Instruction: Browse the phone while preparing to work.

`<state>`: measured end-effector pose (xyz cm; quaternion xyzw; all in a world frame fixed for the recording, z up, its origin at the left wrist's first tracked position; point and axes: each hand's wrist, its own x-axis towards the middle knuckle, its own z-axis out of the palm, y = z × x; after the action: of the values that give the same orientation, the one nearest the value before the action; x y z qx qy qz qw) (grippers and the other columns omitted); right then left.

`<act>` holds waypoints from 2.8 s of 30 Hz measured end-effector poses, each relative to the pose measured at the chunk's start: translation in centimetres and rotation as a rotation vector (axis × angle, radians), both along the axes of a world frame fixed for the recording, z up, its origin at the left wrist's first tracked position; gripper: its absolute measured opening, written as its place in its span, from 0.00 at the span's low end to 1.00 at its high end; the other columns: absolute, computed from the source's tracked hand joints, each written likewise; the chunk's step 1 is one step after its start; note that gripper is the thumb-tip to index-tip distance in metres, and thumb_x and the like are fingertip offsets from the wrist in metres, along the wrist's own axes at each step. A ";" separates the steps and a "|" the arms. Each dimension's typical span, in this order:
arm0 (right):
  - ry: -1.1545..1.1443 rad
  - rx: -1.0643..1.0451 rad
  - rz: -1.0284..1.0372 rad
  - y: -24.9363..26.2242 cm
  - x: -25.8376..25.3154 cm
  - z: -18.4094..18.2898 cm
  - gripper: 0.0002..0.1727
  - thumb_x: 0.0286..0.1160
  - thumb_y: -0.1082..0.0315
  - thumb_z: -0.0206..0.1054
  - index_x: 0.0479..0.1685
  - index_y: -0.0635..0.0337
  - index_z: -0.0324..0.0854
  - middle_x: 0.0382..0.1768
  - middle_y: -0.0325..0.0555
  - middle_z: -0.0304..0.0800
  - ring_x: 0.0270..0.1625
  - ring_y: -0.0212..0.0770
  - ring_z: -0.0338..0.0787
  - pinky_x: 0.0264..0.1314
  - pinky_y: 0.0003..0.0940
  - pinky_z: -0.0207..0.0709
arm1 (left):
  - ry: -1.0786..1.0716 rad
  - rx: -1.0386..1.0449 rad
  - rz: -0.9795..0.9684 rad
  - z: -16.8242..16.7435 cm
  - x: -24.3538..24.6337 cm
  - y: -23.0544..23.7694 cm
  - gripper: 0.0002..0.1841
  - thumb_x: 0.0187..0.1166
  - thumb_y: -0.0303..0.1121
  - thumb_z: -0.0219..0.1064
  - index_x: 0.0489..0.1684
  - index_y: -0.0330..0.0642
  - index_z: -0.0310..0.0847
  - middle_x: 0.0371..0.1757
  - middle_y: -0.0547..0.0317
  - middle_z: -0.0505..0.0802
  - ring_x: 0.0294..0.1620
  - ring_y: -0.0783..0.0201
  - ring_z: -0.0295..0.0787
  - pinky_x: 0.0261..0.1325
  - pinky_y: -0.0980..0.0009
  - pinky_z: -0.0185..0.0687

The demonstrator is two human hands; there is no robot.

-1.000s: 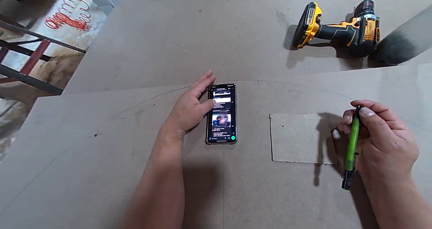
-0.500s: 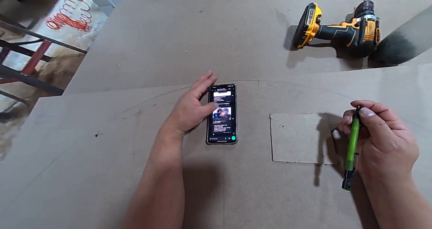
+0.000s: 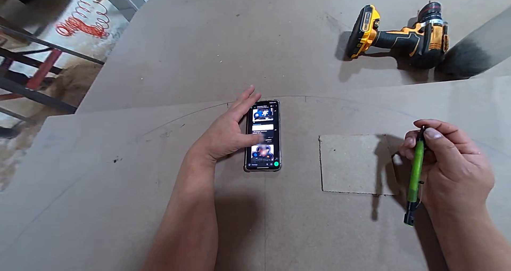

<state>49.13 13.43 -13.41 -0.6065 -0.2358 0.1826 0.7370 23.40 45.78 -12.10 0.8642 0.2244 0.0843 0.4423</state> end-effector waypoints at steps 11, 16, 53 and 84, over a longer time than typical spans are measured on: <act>-0.001 -0.006 0.000 0.0 -0.1 0.1 0.14 0.90 0.65 0.53 0.58 0.54 0.84 0.33 0.33 0.88 0.31 0.28 0.87 0.37 0.22 0.85 | 0.016 0.010 0.005 0.1 0.1 0.0 0.56 0.55 0.44 0.84 0.94 0.61 0.57 0.98 0.71 0.48 0.94 0.66 0.52 0.89 0.54 0.64; -0.001 -0.005 -0.001 0.1 -0.1 0.0 0.13 0.90 0.66 0.53 0.58 0.54 0.84 0.33 0.33 0.88 0.31 0.28 0.87 0.36 0.22 0.85 | 0.018 0.018 0.003 0.1 0.0 0.0 0.55 0.55 0.45 0.84 0.94 0.61 0.58 0.98 0.71 0.48 0.94 0.66 0.52 0.89 0.54 0.64; 0.009 0.003 0.008 0.0 0.0 0.0 0.14 0.90 0.66 0.53 0.58 0.55 0.84 0.34 0.35 0.87 0.31 0.30 0.87 0.35 0.23 0.85 | -0.162 -0.003 0.357 -1.3 0.9 -0.3 0.30 0.74 0.32 0.73 0.81 0.53 0.77 0.83 0.66 0.79 0.73 0.66 0.83 0.74 0.64 0.83; 0.012 -0.004 0.003 0.0 0.0 -0.1 0.14 0.90 0.66 0.53 0.58 0.55 0.84 0.34 0.35 0.88 0.31 0.30 0.87 0.36 0.23 0.86 | -0.156 -0.027 0.512 -1.1 2.1 -1.3 0.23 0.80 0.27 0.63 0.74 0.52 0.82 0.74 0.66 0.87 0.65 0.68 0.89 0.66 0.64 0.88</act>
<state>49.13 13.47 -13.53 -0.6066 -0.2322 0.1878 0.7368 25.47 44.52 -13.15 0.7644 0.4019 0.2566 0.4339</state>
